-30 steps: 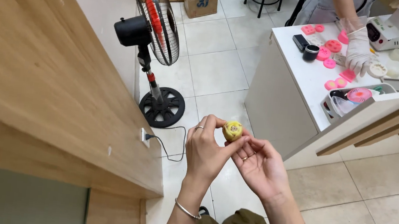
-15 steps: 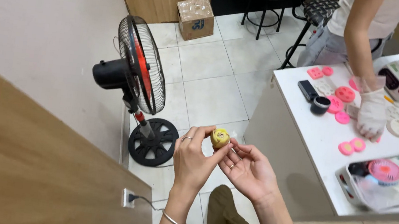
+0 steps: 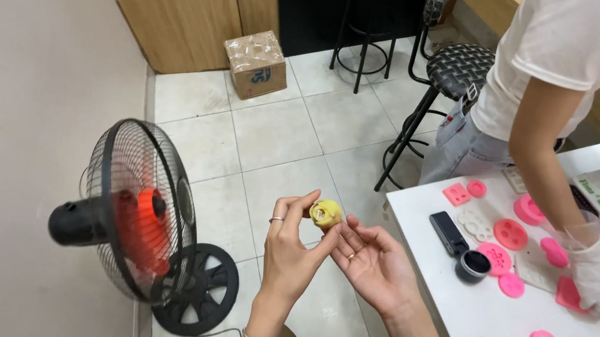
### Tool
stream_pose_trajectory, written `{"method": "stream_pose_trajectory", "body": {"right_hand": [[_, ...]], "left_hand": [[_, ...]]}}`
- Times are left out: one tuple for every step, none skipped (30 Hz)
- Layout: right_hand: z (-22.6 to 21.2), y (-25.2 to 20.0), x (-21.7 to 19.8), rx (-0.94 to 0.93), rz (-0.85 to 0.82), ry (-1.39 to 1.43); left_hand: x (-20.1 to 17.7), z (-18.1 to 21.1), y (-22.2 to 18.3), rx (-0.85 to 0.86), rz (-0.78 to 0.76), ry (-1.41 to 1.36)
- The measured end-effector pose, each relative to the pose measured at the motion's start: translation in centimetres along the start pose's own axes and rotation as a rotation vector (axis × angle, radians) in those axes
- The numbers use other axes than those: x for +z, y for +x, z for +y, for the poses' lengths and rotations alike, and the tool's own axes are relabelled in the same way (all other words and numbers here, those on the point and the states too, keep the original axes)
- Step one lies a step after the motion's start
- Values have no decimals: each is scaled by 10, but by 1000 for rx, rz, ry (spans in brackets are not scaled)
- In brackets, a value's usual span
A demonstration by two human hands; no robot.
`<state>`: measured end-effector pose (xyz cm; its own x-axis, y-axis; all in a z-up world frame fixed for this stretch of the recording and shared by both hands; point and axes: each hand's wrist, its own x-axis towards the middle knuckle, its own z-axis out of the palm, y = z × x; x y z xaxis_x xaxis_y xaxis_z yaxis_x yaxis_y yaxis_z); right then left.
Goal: Picking up various flower-shaped and decorative candles from a shelf and placing them onto a wooden workbench in an organized grid.
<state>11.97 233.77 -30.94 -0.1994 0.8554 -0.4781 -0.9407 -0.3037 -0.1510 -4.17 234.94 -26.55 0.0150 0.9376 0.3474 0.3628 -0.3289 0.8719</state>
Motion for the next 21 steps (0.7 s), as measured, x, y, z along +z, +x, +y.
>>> {"method": "stream_pose_trajectory", "body": {"right_hand": [[-6, 15, 5, -8, 3, 3], [-11, 30, 10, -20, -1, -20], [-16, 46, 16, -31, -4, -43], [-22, 63, 20, -43, -3, -40], [-28, 81, 24, -59, 1, -46], [-32, 98, 28, -78, 7, -50], [-40, 117, 34, -91, 10, -44], [-45, 135, 39, -132, 13, -42], [-51, 153, 44, -173, 16, -39], [-56, 170, 55, -191, 18, -28], [-61, 187, 67, -218, 19, -42], [-67, 203, 78, -246, 20, -57], [-72, 221, 88, -265, 23, -47], [-76, 239, 97, -293, -13, -35], [-81, 257, 105, -322, -49, -23], [-85, 273, 112, -338, -48, -12], [-88, 288, 118, -326, -59, -8], [-91, 301, 122, -313, -63, -3], [-94, 311, 129, -329, -57, 9], [-97, 320, 135, -340, 0, 12], [-102, 329, 141, -351, 58, 17]], "left_hand": [[5, -8, 15, 2, -8, -5], [9, -17, 31, -16, -3, -24], [12, -26, 47, -35, 2, -42], [16, -35, 66, -29, -7, -48], [20, -44, 85, -13, -16, -64], [23, -54, 103, 3, -28, -80], [26, -63, 124, 8, -41, -86], [30, -72, 145, 20, -50, -82], [33, -81, 167, 33, -60, -78], [34, -88, 191, 42, -78, -83], [35, -95, 216, 104, -85, -105], [37, -102, 240, 165, -90, -130], [37, -108, 262, 174, -108, -139], [37, -114, 284, 143, -137, -163], [38, -120, 304, 112, -167, -187], [40, -126, 323, 121, -184, -190], [43, -133, 342, 117, -185, -147], [45, -138, 357, 109, -189, -105], [49, -146, 371, 114, -209, -110], [55, -153, 383, 87, -219, -121], [62, -160, 395, 60, -230, -132]]}}
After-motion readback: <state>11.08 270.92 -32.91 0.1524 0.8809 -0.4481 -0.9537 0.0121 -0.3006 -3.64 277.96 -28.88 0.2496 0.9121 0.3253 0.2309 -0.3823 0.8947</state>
